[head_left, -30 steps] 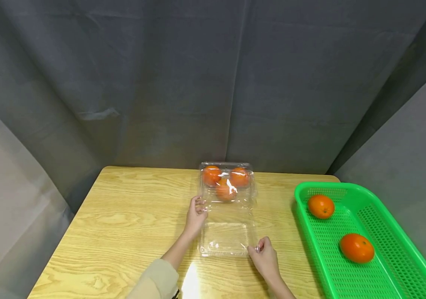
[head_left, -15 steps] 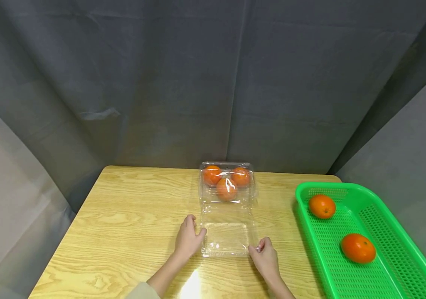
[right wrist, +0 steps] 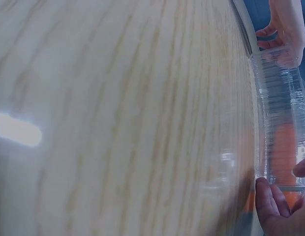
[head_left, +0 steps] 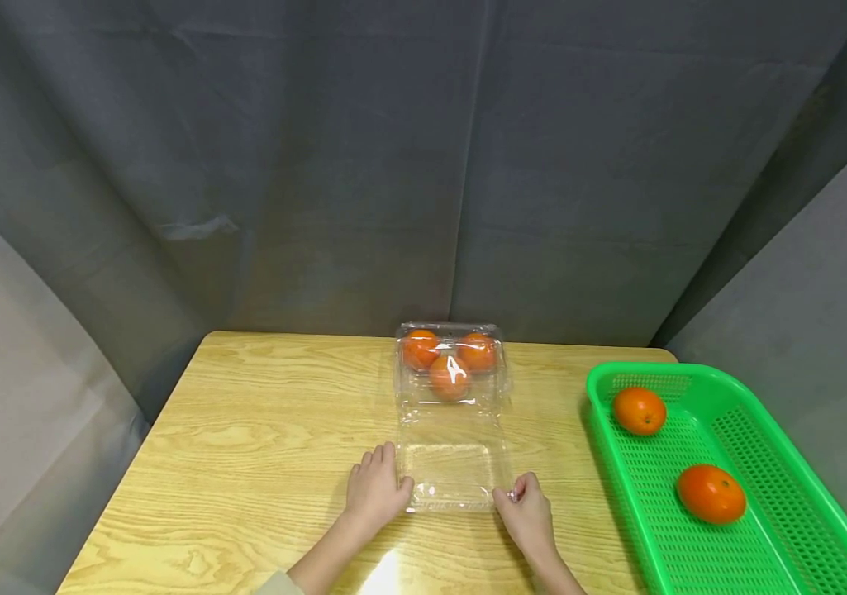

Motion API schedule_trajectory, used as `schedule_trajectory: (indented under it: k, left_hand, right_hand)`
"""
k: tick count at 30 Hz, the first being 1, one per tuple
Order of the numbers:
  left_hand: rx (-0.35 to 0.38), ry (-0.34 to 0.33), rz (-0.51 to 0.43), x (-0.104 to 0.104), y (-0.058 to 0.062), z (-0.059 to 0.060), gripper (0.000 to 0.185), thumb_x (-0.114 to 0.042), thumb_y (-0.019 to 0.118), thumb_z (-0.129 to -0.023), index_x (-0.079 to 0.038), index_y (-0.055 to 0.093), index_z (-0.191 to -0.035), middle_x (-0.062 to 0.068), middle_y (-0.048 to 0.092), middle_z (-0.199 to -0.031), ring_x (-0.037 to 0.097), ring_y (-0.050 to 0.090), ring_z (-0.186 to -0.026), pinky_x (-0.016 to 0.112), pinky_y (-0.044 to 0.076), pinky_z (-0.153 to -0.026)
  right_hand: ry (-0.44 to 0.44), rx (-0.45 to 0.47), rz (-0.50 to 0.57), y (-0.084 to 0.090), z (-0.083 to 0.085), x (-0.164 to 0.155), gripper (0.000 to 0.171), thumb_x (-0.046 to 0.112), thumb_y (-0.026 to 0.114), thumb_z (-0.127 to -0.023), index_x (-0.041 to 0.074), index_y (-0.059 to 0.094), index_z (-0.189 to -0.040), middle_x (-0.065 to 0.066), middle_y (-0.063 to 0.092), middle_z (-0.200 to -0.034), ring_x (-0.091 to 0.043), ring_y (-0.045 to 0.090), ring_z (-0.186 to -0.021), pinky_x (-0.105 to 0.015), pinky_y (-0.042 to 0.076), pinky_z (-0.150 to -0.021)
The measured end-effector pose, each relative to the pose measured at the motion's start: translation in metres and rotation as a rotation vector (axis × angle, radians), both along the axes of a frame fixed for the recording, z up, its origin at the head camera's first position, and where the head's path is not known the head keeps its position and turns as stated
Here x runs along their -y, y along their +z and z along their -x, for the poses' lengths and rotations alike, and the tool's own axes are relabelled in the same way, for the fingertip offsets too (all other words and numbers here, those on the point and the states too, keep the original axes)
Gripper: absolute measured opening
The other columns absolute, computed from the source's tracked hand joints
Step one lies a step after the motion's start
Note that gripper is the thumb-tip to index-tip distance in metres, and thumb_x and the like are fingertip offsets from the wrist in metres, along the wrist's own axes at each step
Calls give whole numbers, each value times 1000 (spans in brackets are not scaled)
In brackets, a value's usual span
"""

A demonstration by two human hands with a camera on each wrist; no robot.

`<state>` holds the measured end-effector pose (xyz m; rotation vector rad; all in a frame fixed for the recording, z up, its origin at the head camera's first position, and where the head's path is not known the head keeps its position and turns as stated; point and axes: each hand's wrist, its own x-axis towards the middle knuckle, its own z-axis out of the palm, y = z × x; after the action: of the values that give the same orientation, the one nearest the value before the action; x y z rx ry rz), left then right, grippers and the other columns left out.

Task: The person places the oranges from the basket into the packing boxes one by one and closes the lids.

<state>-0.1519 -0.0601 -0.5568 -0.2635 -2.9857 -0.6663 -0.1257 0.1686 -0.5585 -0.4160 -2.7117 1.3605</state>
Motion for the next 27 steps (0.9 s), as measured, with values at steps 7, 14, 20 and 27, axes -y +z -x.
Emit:
schedule_trajectory:
  k: [7, 14, 20, 27]
  left_hand:
    - [-11, -5, 3, -2, -4, 5, 48, -29, 54, -81, 2, 47, -118, 16, 57, -103, 28, 53, -87, 43, 44, -72]
    - [0, 11, 12, -7, -5, 9, 51, -29, 53, -81, 2, 46, -121, 18, 56, -110, 32, 53, -94, 46, 44, -77]
    - [-5, 21, 22, -9, -4, 9, 49, -28, 53, -81, 2, 47, -119, 17, 57, -105, 30, 53, -90, 45, 44, -74]
    - [-17, 20, 37, -9, -4, 10, 47, -28, 53, -81, 1, 48, -118, 15, 57, -102, 29, 53, -87, 44, 44, -72]
  right_hand:
    - [-4, 8, -2, 0, 0, 0, 24, 13, 60, -75, 7, 37, -76, 2, 40, -60, -11, 37, -51, -24, 31, -45]
    - [-5, -6, 0, 1, 1, -3, 22, 12, 58, -75, 6, 38, -78, 2, 41, -61, -11, 38, -51, -24, 30, -45]
    - [37, 19, -21, 3, 1, -5, 20, 13, 58, -76, 5, 40, -82, 1, 41, -61, -11, 37, -50, -22, 29, -42]
    - [144, -10, -224, 18, -1, -11, 36, 26, 57, -87, -4, 50, -106, -10, 59, -79, -15, 50, -55, -28, 40, -46]
